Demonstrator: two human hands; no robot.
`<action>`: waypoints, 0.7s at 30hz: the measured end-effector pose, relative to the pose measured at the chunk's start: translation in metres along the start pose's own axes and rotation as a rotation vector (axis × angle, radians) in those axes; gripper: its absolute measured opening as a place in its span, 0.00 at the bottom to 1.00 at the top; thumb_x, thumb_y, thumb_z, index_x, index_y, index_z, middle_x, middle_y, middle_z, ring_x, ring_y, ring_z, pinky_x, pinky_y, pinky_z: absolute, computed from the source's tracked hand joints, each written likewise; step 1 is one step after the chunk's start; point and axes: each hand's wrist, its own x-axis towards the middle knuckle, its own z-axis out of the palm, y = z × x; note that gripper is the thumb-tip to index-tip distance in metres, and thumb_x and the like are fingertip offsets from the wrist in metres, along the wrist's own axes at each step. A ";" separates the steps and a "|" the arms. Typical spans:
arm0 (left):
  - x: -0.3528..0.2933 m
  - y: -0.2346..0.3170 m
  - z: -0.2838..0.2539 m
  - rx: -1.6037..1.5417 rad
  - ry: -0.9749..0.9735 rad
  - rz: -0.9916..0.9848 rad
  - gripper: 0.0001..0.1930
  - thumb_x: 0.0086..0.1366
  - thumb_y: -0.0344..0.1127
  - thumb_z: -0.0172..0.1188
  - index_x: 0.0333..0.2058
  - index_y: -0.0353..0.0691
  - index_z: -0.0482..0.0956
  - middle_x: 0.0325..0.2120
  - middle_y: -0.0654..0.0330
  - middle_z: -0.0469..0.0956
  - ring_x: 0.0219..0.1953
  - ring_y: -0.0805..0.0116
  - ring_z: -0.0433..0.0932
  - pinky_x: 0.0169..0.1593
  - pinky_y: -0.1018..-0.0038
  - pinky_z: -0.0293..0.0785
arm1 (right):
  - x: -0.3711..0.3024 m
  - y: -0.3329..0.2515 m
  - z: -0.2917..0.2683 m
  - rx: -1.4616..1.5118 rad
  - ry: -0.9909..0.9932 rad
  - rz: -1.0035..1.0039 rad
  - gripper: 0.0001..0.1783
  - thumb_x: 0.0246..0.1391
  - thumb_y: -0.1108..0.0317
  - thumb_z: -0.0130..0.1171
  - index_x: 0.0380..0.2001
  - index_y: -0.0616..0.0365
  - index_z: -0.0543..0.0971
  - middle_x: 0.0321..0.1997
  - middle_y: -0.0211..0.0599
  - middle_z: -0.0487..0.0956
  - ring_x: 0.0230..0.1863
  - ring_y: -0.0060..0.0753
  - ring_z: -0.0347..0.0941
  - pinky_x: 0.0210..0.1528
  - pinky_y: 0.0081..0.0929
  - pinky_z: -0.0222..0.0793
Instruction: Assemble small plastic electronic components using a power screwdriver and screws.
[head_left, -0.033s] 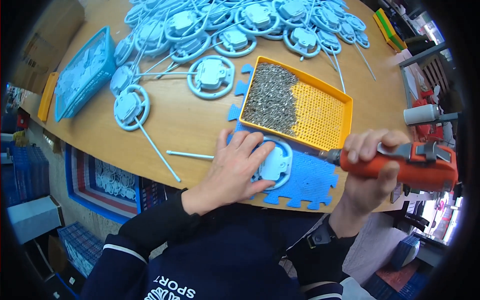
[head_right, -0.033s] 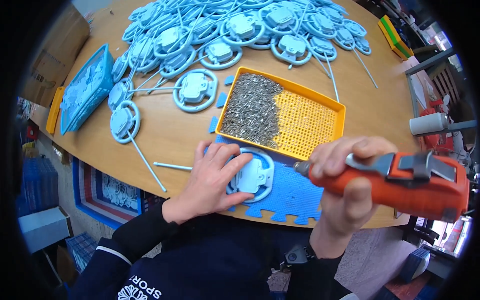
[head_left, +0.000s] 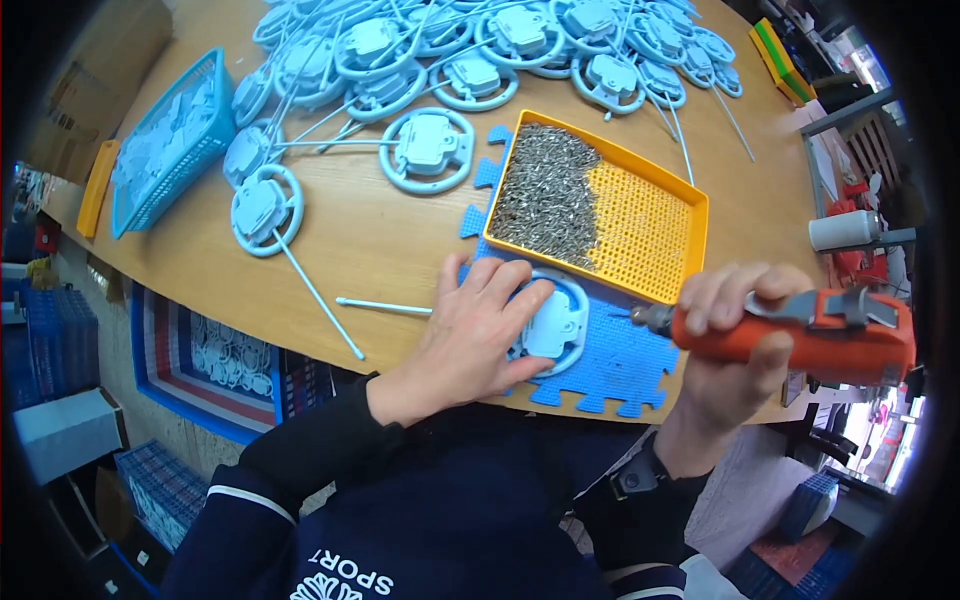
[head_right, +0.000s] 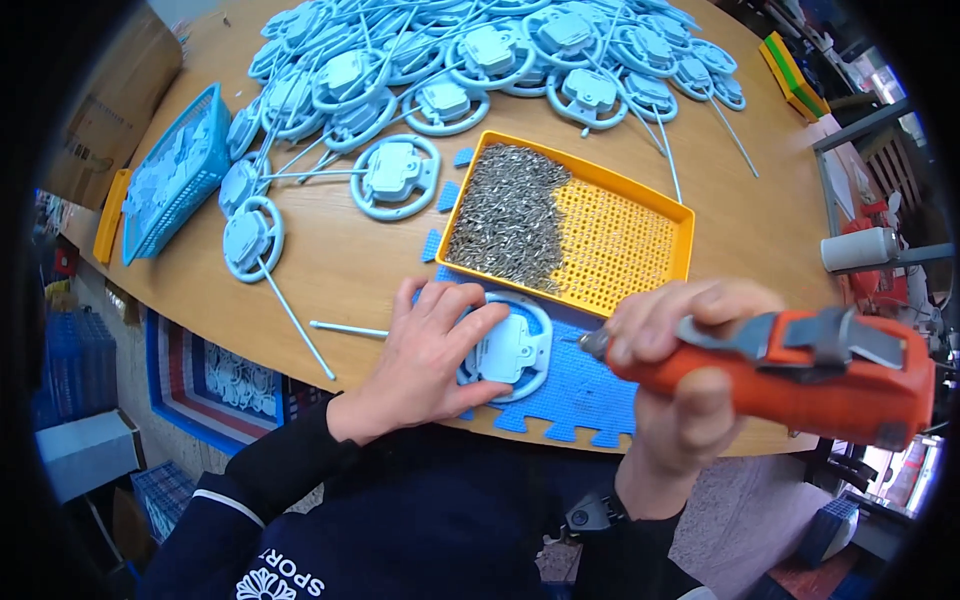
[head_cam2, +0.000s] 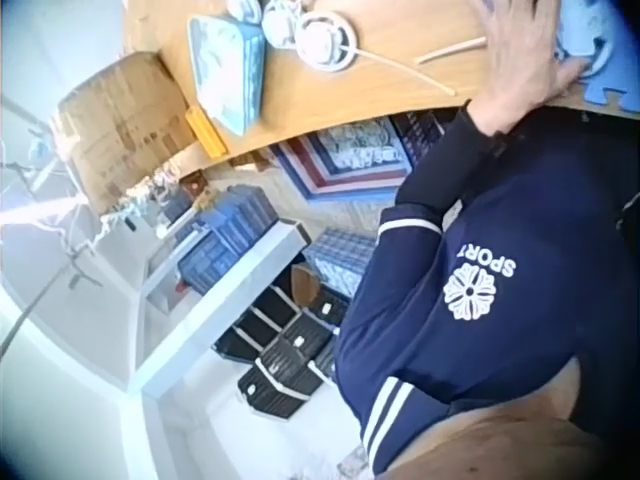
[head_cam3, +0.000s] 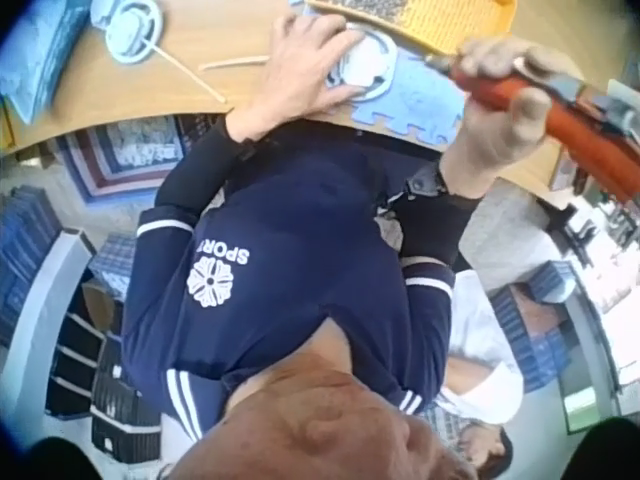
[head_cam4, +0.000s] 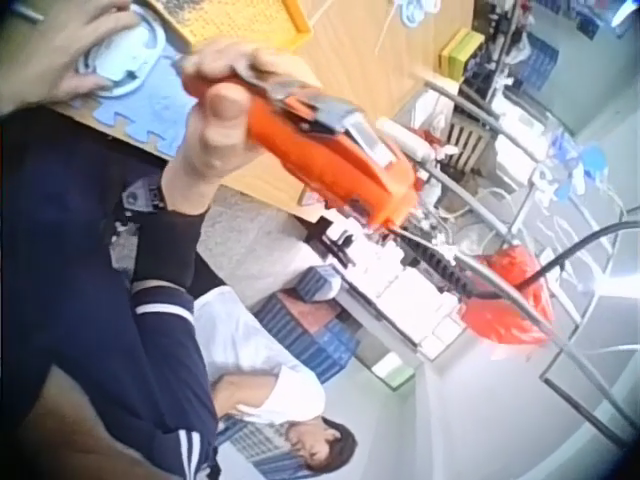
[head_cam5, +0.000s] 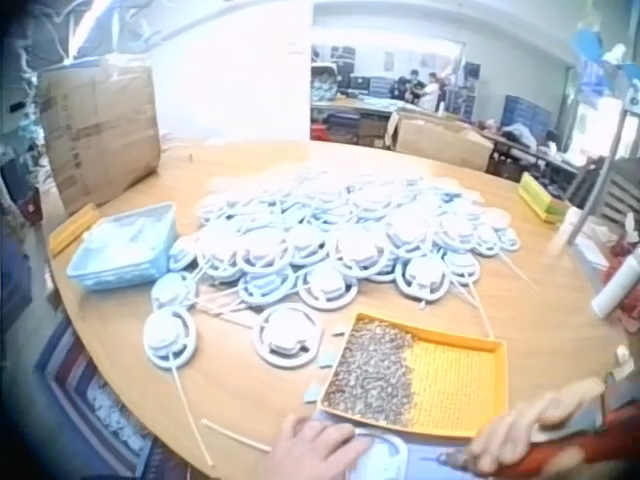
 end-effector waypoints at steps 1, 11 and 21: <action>0.000 -0.001 0.000 0.004 0.003 -0.009 0.34 0.44 0.50 0.72 0.48 0.40 0.73 0.45 0.55 0.69 0.48 0.56 0.69 0.55 0.55 0.56 | -0.004 0.000 0.007 0.035 -0.058 0.025 0.25 0.53 0.48 0.63 0.42 0.54 0.68 0.26 0.30 0.68 0.26 0.27 0.66 0.34 0.30 0.64; -0.017 -0.026 -0.045 0.070 -0.019 -0.080 0.37 0.44 0.49 0.73 0.51 0.40 0.71 0.47 0.54 0.70 0.50 0.55 0.68 0.56 0.51 0.57 | -0.009 0.000 0.014 0.038 0.003 -0.036 0.29 0.51 0.47 0.66 0.42 0.56 0.67 0.25 0.32 0.70 0.23 0.28 0.68 0.28 0.28 0.67; 0.063 -0.138 -0.079 0.404 -0.092 -0.253 0.31 0.48 0.47 0.68 0.51 0.44 0.72 0.46 0.54 0.72 0.51 0.53 0.69 0.52 0.56 0.65 | -0.004 0.002 0.038 0.019 -0.012 -0.034 0.28 0.52 0.45 0.64 0.42 0.55 0.66 0.25 0.31 0.70 0.23 0.26 0.68 0.29 0.27 0.66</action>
